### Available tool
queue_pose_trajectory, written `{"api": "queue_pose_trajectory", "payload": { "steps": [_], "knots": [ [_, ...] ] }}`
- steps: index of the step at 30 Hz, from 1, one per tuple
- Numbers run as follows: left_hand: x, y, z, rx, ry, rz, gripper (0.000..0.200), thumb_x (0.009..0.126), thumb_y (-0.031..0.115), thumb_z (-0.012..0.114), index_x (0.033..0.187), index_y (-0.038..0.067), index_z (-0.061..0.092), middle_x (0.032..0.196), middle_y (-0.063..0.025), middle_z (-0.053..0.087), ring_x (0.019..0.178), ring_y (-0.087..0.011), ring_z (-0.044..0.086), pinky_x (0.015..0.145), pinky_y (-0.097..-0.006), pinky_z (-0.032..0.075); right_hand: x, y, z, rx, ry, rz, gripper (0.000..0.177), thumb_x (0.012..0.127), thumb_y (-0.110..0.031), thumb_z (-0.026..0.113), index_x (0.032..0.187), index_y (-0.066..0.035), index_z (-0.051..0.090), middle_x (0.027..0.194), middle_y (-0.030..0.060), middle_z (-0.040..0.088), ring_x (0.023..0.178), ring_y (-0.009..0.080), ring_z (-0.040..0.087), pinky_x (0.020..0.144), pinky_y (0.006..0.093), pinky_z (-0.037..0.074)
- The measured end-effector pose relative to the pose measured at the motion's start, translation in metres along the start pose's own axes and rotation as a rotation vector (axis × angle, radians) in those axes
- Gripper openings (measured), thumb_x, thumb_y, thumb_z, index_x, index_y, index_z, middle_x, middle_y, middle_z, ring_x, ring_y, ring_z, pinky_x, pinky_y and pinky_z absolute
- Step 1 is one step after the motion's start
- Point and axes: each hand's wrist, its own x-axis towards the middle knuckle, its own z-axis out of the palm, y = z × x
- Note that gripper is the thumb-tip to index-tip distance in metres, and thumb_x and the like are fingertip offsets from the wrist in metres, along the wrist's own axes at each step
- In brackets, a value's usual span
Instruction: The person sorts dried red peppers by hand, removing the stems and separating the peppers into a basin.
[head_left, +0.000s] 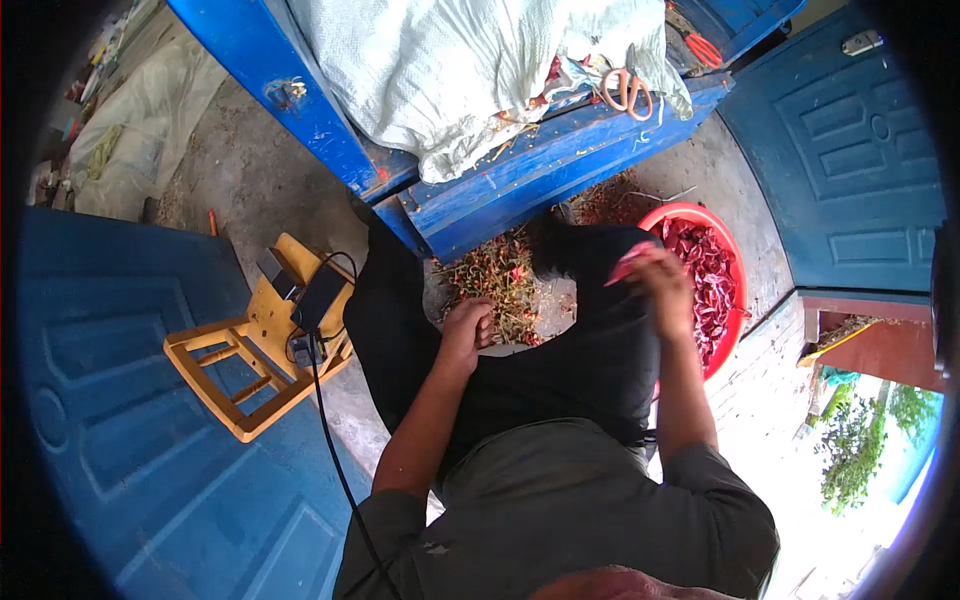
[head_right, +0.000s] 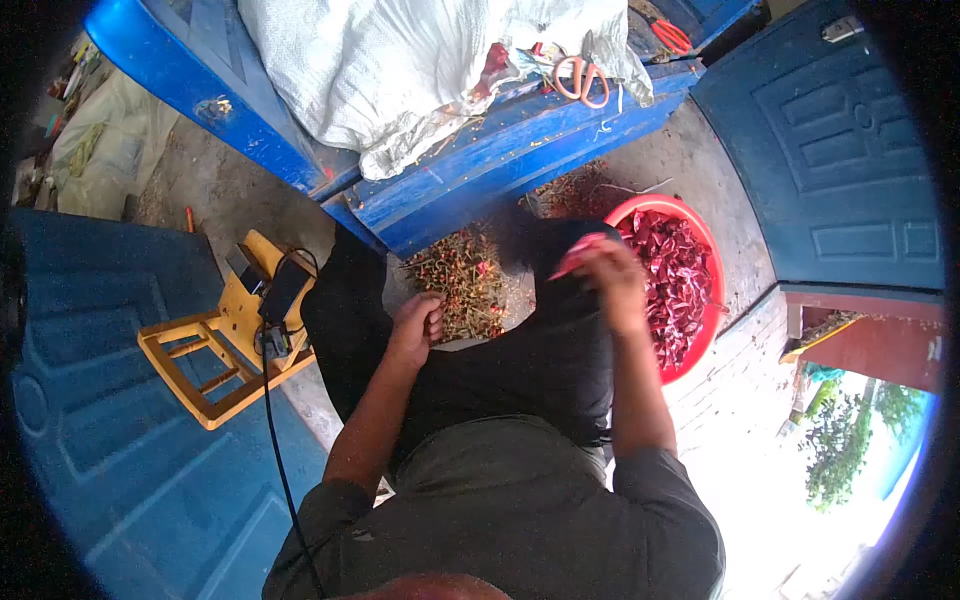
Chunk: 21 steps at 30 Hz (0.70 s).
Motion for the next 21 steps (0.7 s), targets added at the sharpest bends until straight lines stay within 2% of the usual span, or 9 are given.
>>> {"api": "queue_pose_trajectory", "payload": {
  "steps": [1, 3, 4, 6, 9, 12, 13, 17, 21],
  "knots": [
    [0.004, -0.002, -0.001, 0.021, 0.01, -0.004, 0.014, 0.095, 0.014, 0.057, 0.106, 0.006, 0.059, 0.069, 0.004, 0.046, 0.055, -0.0074, 0.04, 0.048, -0.0252, 0.033, 0.006, 0.009, -0.033, 0.069, 0.162, -0.058, 0.016, 0.093, -0.014, 0.067, 0.107, -0.005, 0.068, 0.09, 0.0022, 0.07, 0.073, 0.0096, 0.063, 0.065, 0.0244, 0.049],
    [0.009, -0.004, 0.004, 0.036, 0.008, -0.009, 0.013, 0.095, 0.014, 0.058, 0.106, 0.007, 0.06, 0.069, 0.0042, 0.047, 0.055, -0.0071, 0.039, 0.047, -0.0248, 0.032, 0.008, 0.012, -0.088, -0.282, 0.424, -0.04, 0.03, 0.091, -0.016, 0.068, 0.116, -0.001, 0.067, 0.096, 0.0066, 0.071, 0.083, 0.015, 0.068, 0.076, 0.029, 0.053],
    [0.01, -0.004, 0.006, 0.03, -0.029, -0.018, 0.012, 0.095, 0.014, 0.057, 0.105, 0.007, 0.06, 0.069, 0.0043, 0.046, 0.054, -0.0069, 0.039, 0.047, -0.0244, 0.032, 0.026, 0.066, -0.146, -0.624, 0.49, -0.149, 0.043, 0.085, -0.021, 0.072, 0.122, 0.001, 0.064, 0.101, 0.0122, 0.072, 0.092, 0.0221, 0.069, 0.085, 0.0328, 0.053],
    [0.013, -0.004, 0.013, 0.017, -0.067, -0.021, 0.011, 0.095, 0.014, 0.057, 0.104, 0.008, 0.06, 0.069, 0.0044, 0.046, 0.054, -0.0067, 0.039, 0.046, -0.024, 0.031, 0.023, 0.049, -0.142, -0.934, 0.552, -0.218, 0.047, 0.081, -0.024, 0.075, 0.12, 0.0, 0.066, 0.108, 0.0161, 0.07, 0.1, 0.028, 0.068, 0.091, 0.0355, 0.051],
    [0.011, -0.008, 0.014, 0.044, -0.047, -0.036, 0.012, 0.093, 0.014, 0.06, 0.102, 0.007, 0.061, 0.066, 0.0062, 0.044, 0.05, -0.0047, 0.036, 0.044, -0.0228, 0.028, 0.049, 0.003, -0.087, -0.715, 0.42, -0.254, 0.041, 0.083, -0.025, 0.075, 0.117, -0.003, 0.068, 0.11, 0.0162, 0.07, 0.101, 0.0287, 0.067, 0.092, 0.0366, 0.051],
    [0.012, -0.009, 0.006, 0.014, -0.038, -0.037, 0.011, 0.092, 0.015, 0.061, 0.101, 0.008, 0.063, 0.066, 0.0061, 0.045, 0.05, -0.0049, 0.037, 0.045, -0.0227, 0.029, 0.098, -0.041, 0.0, -0.468, 0.207, -0.557, 0.033, 0.087, -0.02, 0.074, 0.114, -0.003, 0.069, 0.106, 0.0141, 0.07, 0.094, 0.0263, 0.068, 0.086, 0.0353, 0.052],
    [0.009, -0.009, 0.002, 0.002, -0.038, -0.021, 0.011, 0.094, 0.015, 0.059, 0.102, 0.008, 0.062, 0.067, 0.0056, 0.045, 0.051, -0.0057, 0.038, 0.046, -0.0238, 0.03, 0.112, -0.063, 0.03, -0.533, 0.143, -0.662, 0.029, 0.09, -0.014, 0.071, 0.116, -0.002, 0.068, 0.11, 0.0123, 0.071, 0.094, 0.0176, 0.067, 0.084, 0.031, 0.053],
    [-0.001, -0.009, -0.009, -0.033, -0.001, 0.029, 0.012, 0.095, 0.014, 0.057, 0.104, 0.007, 0.062, 0.068, 0.0045, 0.047, 0.054, -0.0067, 0.041, 0.047, -0.0253, 0.032, 0.177, -0.104, 0.127, -0.672, 0.103, -0.821, 0.029, 0.087, -0.026, 0.069, 0.106, -0.005, 0.069, 0.094, 0.0179, 0.071, 0.086, 0.0363, 0.069, 0.078, 0.0456, 0.054],
    [-0.005, -0.006, -0.013, -0.103, 0.003, 0.047, 0.014, 0.095, 0.015, 0.058, 0.106, 0.006, 0.063, 0.068, 0.0041, 0.048, 0.055, -0.0073, 0.043, 0.048, -0.0248, 0.034, 0.212, -0.123, 0.166, -1.045, -0.016, -0.483, 0.03, 0.084, -0.018, 0.059, 0.11, -0.004, 0.058, 0.094, 0.0218, 0.07, 0.09, 0.0426, 0.068, 0.079, 0.0509, 0.054]
  ]
}}
